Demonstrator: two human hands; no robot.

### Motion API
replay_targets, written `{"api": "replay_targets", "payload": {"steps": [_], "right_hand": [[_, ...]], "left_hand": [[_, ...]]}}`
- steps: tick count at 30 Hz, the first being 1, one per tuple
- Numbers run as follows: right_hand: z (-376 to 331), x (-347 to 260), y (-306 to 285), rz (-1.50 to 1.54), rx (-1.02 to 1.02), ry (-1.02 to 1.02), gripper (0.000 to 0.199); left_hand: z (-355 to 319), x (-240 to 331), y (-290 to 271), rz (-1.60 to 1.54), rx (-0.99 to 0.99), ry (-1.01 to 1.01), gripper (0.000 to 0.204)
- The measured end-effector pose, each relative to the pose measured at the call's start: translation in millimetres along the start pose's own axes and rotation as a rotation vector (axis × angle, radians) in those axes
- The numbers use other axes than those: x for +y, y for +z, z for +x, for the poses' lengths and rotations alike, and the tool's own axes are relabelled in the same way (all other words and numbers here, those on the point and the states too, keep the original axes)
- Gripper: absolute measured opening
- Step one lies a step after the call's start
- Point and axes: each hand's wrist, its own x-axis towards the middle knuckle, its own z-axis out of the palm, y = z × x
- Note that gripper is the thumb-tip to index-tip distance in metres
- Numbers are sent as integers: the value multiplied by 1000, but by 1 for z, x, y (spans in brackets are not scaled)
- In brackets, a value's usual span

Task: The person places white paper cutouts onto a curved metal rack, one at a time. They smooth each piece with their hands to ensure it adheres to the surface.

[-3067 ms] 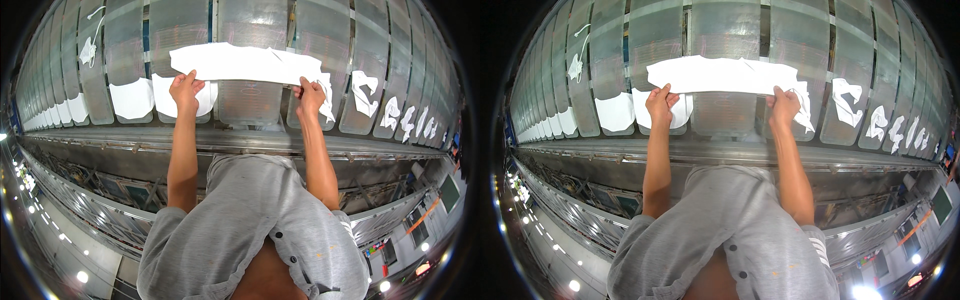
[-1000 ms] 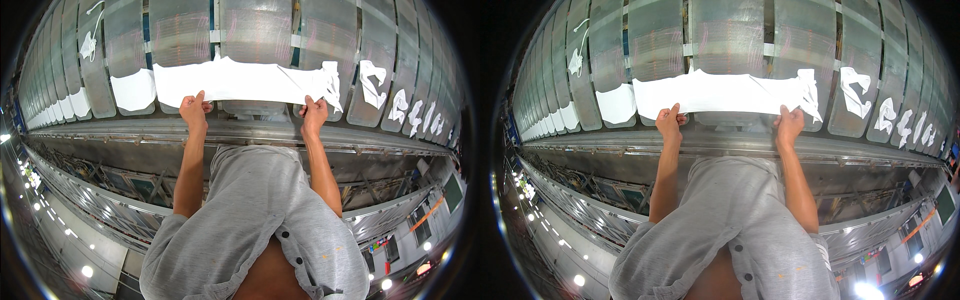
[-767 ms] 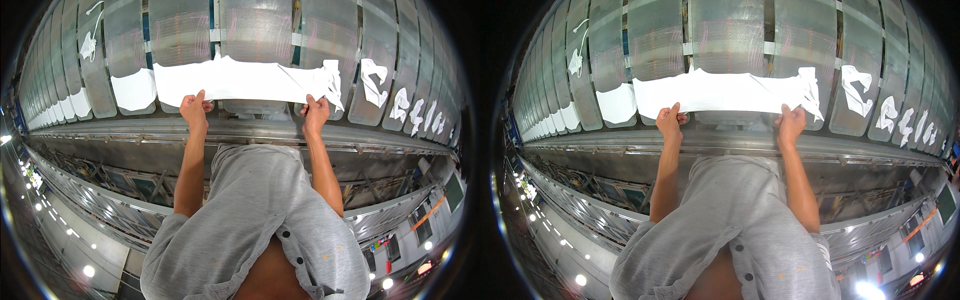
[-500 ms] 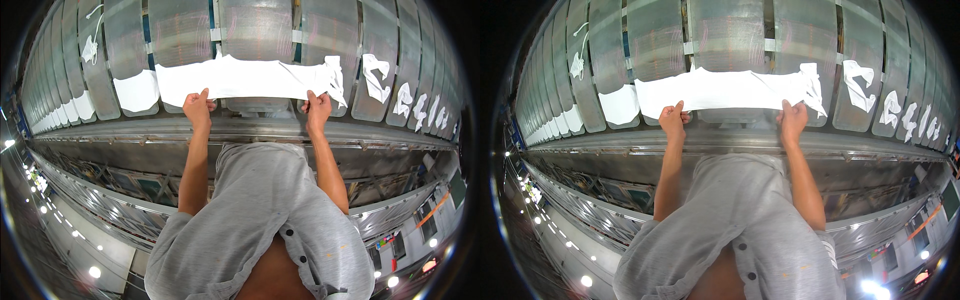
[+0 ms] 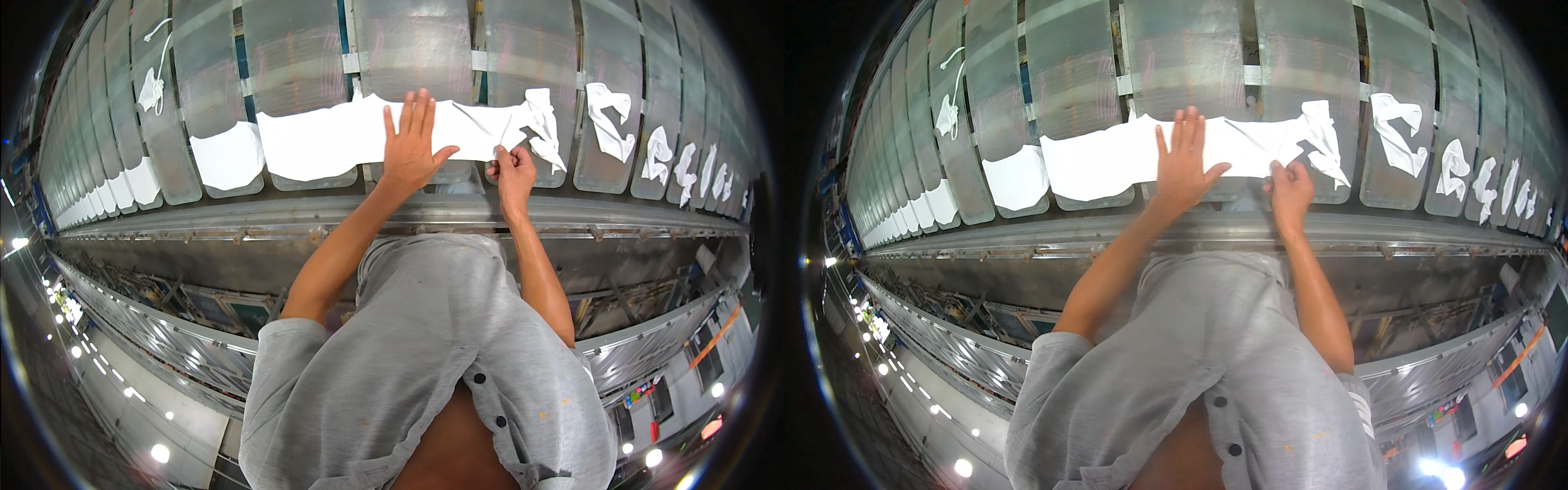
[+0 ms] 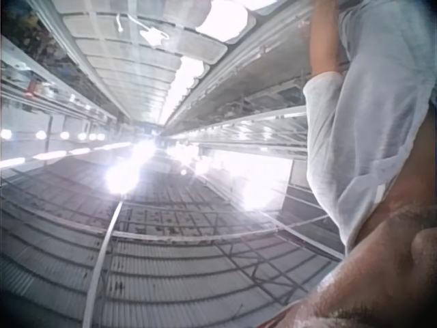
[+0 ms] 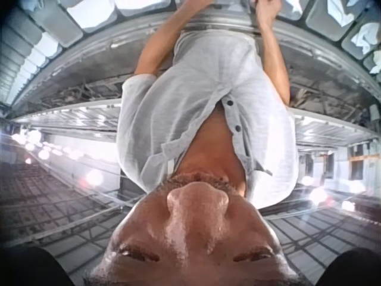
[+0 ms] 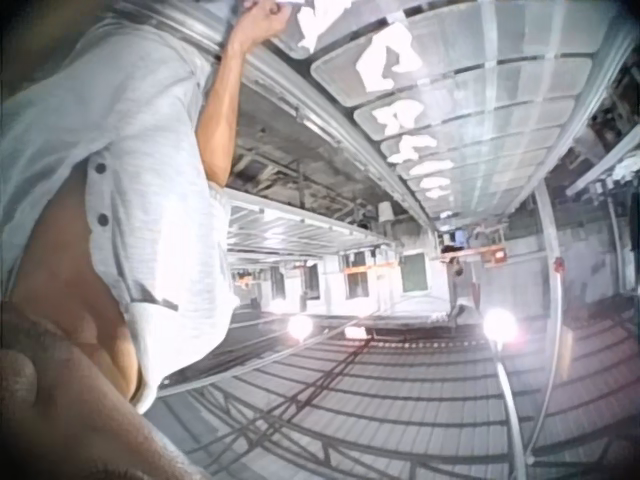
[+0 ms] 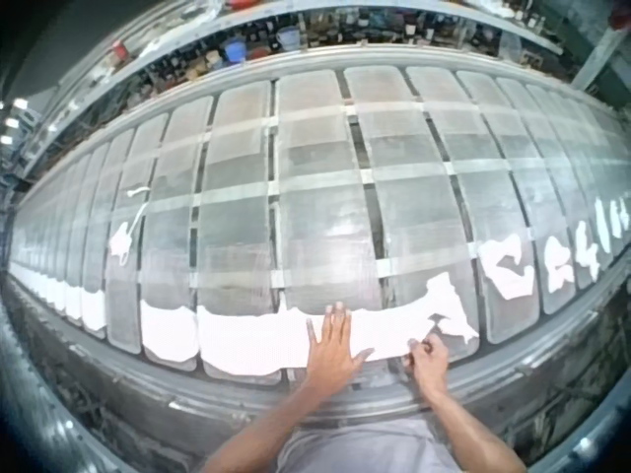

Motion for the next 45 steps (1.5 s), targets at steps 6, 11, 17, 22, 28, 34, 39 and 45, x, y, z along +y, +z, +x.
{"api": "replay_targets", "payload": {"steps": [6, 11, 17, 22, 28, 34, 39, 45], "right_hand": [[-2, 13, -5, -432, 112, -605, 16], [-11, 7, 9, -540, -92, -703, 17], [-37, -27, 29, -612, 92, -845, 45], [-7, 9, 53, -412, -149, -484, 64], [20, -15, 60, -35, -244, -124, 51], [27, -42, 57, -617, -21, -805, 23], [37, -51, 59, -854, -50, -1003, 12], [46, -41, 54, -839, -171, -973, 20]], "left_hand": [[2, 5, 9, 60, -74, 41, 100], [-3, 6, 3, -11, -142, 110, 102], [-3, 9, -1, -39, -147, 101, 100], [-3, 9, 0, 22, -130, 96, 101], [-1, 9, -6, -100, -105, 117, 100], [-4, 8, -1, -63, -112, 86, 105], [-5, 23, 1, -105, -158, 159, 103], [-5, 26, 2, -122, -120, 148, 100]]}}
